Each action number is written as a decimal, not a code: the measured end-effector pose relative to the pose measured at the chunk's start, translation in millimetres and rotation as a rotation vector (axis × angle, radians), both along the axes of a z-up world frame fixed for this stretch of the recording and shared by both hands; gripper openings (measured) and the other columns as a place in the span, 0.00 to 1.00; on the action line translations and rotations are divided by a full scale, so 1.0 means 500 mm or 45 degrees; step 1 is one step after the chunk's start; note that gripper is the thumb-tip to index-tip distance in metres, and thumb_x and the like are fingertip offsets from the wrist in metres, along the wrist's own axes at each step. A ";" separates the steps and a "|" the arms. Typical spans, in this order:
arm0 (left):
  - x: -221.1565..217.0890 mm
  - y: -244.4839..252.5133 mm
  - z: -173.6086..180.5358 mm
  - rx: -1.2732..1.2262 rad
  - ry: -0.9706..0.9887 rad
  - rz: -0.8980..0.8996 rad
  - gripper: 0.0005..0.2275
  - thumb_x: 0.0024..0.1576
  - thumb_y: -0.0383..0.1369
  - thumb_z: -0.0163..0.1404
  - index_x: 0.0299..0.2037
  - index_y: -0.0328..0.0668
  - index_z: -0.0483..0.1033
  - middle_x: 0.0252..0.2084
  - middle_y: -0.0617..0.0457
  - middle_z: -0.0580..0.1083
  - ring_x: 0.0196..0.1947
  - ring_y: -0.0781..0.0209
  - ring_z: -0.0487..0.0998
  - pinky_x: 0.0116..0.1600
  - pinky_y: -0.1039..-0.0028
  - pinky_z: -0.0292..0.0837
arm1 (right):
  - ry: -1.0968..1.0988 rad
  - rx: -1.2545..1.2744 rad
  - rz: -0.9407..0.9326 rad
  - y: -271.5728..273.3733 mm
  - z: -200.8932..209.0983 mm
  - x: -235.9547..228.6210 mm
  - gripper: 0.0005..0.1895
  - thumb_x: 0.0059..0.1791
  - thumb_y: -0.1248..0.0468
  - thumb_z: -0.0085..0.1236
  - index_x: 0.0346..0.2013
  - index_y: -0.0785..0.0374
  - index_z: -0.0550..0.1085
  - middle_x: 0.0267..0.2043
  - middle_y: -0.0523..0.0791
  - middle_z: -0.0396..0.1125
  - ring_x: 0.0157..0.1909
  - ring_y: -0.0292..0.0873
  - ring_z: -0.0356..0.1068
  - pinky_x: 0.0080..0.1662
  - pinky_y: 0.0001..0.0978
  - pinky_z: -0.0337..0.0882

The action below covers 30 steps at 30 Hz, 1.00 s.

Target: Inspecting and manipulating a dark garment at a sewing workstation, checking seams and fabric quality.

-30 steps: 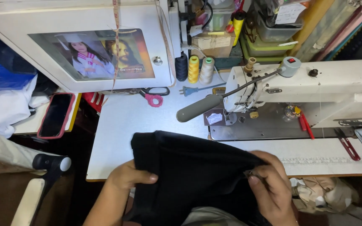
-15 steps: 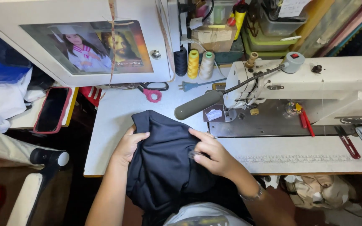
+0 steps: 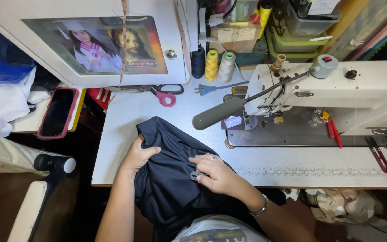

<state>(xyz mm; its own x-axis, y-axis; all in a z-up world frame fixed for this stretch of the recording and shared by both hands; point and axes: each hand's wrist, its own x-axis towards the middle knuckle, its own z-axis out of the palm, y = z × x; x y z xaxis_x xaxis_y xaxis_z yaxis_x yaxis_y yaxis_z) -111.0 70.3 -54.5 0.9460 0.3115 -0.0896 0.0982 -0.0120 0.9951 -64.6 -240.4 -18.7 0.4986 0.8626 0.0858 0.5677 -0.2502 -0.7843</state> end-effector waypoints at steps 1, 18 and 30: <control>0.000 -0.003 0.003 0.000 -0.003 0.001 0.27 0.42 0.17 0.62 0.56 0.36 0.76 0.50 0.47 0.79 0.52 0.55 0.77 0.59 0.60 0.72 | -0.003 0.000 0.001 -0.003 -0.019 0.005 0.11 0.51 0.55 0.52 0.29 0.56 0.71 0.63 0.52 0.70 0.69 0.56 0.63 0.64 0.53 0.56; -0.045 -0.254 0.147 -1.238 0.158 0.100 0.16 0.59 0.38 0.51 0.56 0.42 0.76 0.46 0.35 0.79 0.45 0.40 0.81 0.53 0.49 0.77 | 0.683 0.857 -0.447 -0.024 0.053 -0.024 0.16 0.51 0.60 0.55 0.32 0.73 0.79 0.57 0.55 0.67 0.69 0.49 0.65 0.58 0.36 0.72; 0.022 -0.300 0.113 -1.002 -0.119 0.083 0.10 0.61 0.28 0.51 0.50 0.32 0.77 0.40 0.36 0.80 0.39 0.48 0.82 0.48 0.59 0.80 | -0.009 0.726 -0.726 -0.069 -0.037 0.117 0.11 0.51 0.64 0.59 0.27 0.68 0.72 0.51 0.56 0.71 0.57 0.54 0.70 0.59 0.42 0.66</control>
<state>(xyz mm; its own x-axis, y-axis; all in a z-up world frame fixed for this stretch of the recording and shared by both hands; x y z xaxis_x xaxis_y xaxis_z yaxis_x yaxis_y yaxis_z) -99.8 -79.7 2.1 0.9425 0.2448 -0.2274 -0.0101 0.7010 0.7131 -5.9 -275.0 -37.1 0.8466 0.2977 0.4411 0.4789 -0.0650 -0.8754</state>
